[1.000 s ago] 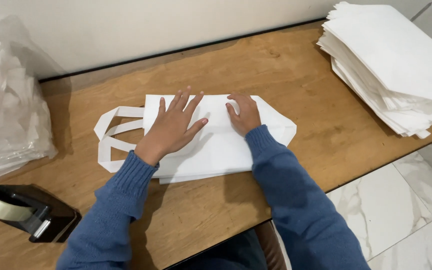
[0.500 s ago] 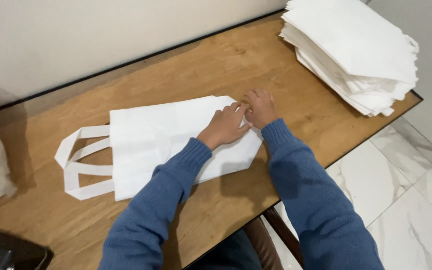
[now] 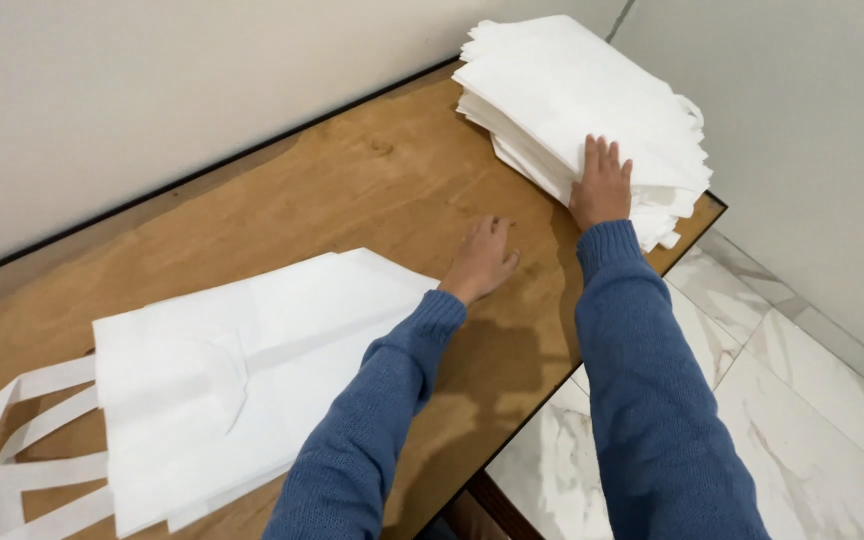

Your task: Sealing a large plastic bag of white bags with tape and then folding and stacking individual white bags.

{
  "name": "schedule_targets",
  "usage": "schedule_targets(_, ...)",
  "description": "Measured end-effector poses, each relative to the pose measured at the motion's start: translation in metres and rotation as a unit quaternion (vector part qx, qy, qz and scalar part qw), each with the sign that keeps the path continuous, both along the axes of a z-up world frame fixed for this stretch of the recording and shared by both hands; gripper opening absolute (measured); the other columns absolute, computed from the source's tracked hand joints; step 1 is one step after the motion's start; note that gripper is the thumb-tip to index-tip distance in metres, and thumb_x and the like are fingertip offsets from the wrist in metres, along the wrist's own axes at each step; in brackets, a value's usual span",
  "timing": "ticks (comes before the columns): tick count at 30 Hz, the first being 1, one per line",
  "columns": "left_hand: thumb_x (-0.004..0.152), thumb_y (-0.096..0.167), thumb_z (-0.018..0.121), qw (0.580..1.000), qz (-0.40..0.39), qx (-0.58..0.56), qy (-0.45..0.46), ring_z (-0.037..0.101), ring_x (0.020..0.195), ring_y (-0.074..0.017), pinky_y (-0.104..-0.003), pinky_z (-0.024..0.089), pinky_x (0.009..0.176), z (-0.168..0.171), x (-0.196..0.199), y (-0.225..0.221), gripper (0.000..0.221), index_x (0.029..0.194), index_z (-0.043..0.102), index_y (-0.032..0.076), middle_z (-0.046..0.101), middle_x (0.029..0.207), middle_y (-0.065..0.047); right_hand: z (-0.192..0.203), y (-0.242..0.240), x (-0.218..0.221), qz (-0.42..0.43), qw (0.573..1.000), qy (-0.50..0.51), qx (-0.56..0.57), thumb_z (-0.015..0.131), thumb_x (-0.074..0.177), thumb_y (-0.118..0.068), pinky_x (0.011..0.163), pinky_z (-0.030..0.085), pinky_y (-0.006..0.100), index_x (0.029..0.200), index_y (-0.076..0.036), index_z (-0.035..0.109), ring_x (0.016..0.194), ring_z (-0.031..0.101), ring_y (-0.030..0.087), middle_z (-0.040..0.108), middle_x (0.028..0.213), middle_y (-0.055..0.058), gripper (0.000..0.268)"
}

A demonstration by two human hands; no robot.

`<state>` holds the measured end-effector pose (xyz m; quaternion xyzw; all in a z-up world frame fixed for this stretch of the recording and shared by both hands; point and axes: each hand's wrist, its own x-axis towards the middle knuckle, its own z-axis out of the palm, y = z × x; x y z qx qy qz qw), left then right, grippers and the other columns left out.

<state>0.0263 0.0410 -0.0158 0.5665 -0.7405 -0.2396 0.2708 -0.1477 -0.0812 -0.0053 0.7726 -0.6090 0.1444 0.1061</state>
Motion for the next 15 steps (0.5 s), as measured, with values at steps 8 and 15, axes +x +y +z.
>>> schedule_targets(8, 0.076, 0.006, 0.051, 0.992, 0.067, -0.07, 0.083, 0.035, 0.114, -0.0442, -0.054, 0.032, 0.091, 0.035, 0.01, 0.007, 0.056, 0.126, 0.027, 0.0, 0.031, 0.123, -0.029, -0.002, 0.005, -0.016, 0.069, 0.939, 0.059, -0.331, 0.054, 0.077, -0.018, 0.069, 0.042, 0.029, 0.097, -0.023, 0.058, 0.082, 0.056, 0.014, 0.059, 0.085, -0.003, 0.02)
schedule_targets(15, 0.068, 0.01, 0.072, 0.875, 0.289, -0.331, 0.206, 0.018, 0.124, -0.0451, -0.05, 0.017, 0.103, 0.036, 0.085, 0.003, 0.09, 0.133, 0.01, -0.001, 0.013, 0.132, -0.027, 0.102, 0.066, 0.014, 0.201, 0.89, -0.116, -0.392, 0.053, 0.085, -0.017, 0.06, 0.044, 0.024, 0.092, -0.018, 0.062, 0.066, 0.056, 0.014, 0.057, 0.073, -0.007, 0.011)
